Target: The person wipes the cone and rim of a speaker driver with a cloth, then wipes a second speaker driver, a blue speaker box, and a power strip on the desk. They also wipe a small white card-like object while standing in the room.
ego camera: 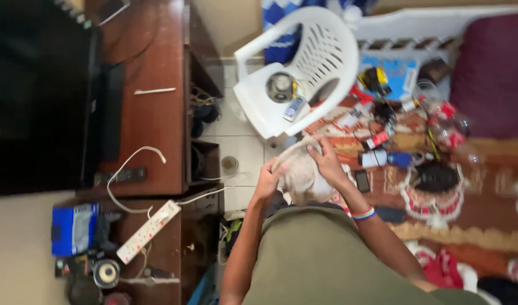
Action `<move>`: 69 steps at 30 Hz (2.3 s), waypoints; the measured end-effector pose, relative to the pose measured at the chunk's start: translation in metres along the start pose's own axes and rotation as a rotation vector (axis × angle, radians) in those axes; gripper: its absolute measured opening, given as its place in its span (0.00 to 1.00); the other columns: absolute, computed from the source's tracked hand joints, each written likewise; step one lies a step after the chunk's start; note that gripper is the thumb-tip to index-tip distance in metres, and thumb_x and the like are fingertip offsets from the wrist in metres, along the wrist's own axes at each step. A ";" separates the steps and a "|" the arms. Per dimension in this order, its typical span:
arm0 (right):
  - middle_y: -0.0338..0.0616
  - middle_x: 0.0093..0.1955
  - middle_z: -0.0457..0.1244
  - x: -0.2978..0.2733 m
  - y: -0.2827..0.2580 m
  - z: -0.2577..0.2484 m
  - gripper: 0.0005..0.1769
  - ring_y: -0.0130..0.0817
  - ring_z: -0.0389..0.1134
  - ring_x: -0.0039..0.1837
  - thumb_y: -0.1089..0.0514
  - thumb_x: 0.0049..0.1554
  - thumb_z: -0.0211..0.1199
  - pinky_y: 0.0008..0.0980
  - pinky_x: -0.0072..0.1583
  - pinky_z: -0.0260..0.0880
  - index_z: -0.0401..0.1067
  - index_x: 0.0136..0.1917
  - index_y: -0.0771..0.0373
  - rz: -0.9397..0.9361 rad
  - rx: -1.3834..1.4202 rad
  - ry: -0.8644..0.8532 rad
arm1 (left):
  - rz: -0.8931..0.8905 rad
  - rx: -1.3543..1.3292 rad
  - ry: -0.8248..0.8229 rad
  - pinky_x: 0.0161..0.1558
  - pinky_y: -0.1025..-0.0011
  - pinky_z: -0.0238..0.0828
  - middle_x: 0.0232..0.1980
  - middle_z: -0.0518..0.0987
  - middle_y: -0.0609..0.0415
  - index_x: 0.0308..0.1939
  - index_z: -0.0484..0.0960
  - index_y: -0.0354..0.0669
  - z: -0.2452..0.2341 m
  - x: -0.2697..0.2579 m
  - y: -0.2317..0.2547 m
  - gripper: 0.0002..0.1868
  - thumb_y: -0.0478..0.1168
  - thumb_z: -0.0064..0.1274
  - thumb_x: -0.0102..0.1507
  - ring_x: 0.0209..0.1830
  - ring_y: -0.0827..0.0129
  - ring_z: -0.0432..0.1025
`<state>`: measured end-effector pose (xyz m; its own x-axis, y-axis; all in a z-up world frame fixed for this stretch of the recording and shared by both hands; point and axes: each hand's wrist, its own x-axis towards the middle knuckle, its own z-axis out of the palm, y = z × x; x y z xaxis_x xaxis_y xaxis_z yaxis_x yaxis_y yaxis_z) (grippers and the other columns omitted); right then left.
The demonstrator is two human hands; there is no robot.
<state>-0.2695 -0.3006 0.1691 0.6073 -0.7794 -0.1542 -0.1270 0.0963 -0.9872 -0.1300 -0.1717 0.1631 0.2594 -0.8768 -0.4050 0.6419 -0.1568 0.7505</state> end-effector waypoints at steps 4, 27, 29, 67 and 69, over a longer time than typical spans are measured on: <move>0.35 0.49 0.60 -0.004 -0.024 0.012 0.08 0.22 0.58 0.54 0.60 0.59 0.53 0.23 0.57 0.58 0.64 0.52 0.61 0.110 0.191 0.197 | -0.229 -0.484 -0.075 0.47 0.72 0.72 0.43 0.79 0.58 0.46 0.74 0.40 0.008 0.017 0.005 0.17 0.42 0.51 0.55 0.42 0.74 0.74; 0.47 0.45 0.63 -0.097 -0.032 0.039 0.18 0.37 0.66 0.50 0.56 0.51 0.63 0.32 0.51 0.64 0.64 0.52 0.64 0.364 -0.180 0.822 | -0.224 0.488 -0.505 0.45 0.75 0.68 0.44 0.79 0.52 0.49 0.75 0.30 0.035 0.046 0.023 0.15 0.39 0.49 0.62 0.41 0.74 0.70; 0.45 0.49 0.63 -0.109 -0.032 0.038 0.17 0.31 0.62 0.52 0.60 0.52 0.64 0.29 0.53 0.63 0.65 0.53 0.64 0.199 0.092 0.951 | -0.362 0.412 -0.599 0.46 0.75 0.68 0.44 0.78 0.53 0.49 0.74 0.30 0.045 0.043 0.027 0.16 0.37 0.50 0.60 0.42 0.75 0.71; 0.60 0.49 0.64 -0.244 -0.018 -0.058 0.38 0.48 0.67 0.52 0.55 0.40 0.66 0.38 0.51 0.64 0.57 0.62 0.64 0.588 -0.236 0.865 | -0.339 0.924 -0.921 0.42 0.70 0.67 0.47 0.78 0.51 0.54 0.71 0.43 0.121 0.069 -0.137 0.23 0.54 0.42 0.64 0.44 0.69 0.72; 0.59 0.48 0.64 -0.241 -0.023 -0.064 0.37 0.48 0.67 0.51 0.56 0.41 0.65 0.38 0.50 0.65 0.57 0.62 0.65 0.510 -0.249 0.864 | -0.463 0.897 -0.832 0.41 0.70 0.66 0.50 0.76 0.52 0.55 0.69 0.44 0.116 0.070 -0.144 0.24 0.56 0.41 0.63 0.45 0.69 0.70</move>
<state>-0.4630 -0.1550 0.2317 -0.3221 -0.8699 -0.3735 -0.4300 0.4859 -0.7609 -0.2876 -0.2634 0.0869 -0.5824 -0.6265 -0.5180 -0.2342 -0.4809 0.8449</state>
